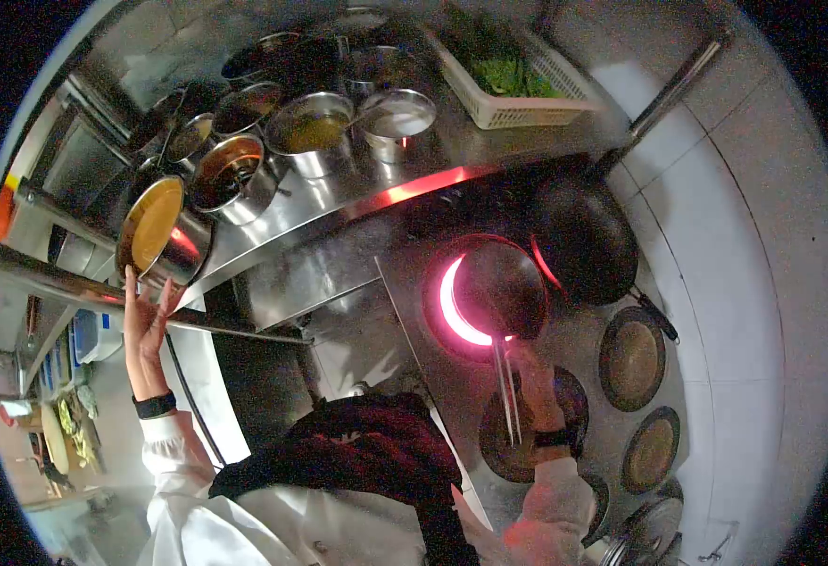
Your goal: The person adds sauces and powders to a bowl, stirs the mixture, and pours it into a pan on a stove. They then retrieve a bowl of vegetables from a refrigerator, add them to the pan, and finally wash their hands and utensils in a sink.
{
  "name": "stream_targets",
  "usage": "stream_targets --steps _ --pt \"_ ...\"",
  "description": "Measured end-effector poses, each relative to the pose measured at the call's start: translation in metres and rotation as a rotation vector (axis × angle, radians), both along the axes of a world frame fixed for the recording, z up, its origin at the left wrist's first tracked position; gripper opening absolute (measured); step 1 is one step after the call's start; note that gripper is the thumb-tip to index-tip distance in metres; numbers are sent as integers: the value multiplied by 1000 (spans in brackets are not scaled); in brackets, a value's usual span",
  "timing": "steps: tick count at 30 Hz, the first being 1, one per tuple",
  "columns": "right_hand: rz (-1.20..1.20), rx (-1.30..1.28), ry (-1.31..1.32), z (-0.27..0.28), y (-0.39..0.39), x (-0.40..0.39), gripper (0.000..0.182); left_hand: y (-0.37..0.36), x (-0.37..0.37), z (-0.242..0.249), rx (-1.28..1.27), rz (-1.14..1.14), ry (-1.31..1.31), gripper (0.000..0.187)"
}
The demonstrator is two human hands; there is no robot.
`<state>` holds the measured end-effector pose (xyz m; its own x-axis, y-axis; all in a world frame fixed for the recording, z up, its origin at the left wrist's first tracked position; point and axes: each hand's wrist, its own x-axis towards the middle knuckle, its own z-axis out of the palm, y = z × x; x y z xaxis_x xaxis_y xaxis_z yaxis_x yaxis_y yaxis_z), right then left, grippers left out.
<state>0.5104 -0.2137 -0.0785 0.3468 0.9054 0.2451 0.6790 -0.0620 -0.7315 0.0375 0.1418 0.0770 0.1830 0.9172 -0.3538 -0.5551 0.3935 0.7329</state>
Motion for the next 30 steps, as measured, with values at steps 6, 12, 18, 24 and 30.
stream_targets --steps 6,12,18,24,30 --pt "-101 40 305 -12 -4 -6 19 -15 18 -22 125 272 118 56" --pt "-357 119 728 -17 14 -58 18 -122 147 -53 85 -612 247 29" --pt "-342 45 280 -32 43 -86 19 -188 210 -203 -242 -1347 44 48" --pt "-163 126 870 -23 19 -58 19 -197 226 -169 -147 -1642 381 53" --pt "-451 -100 195 -59 13 -35 25 -186 216 -179 -90 -1432 449 39"
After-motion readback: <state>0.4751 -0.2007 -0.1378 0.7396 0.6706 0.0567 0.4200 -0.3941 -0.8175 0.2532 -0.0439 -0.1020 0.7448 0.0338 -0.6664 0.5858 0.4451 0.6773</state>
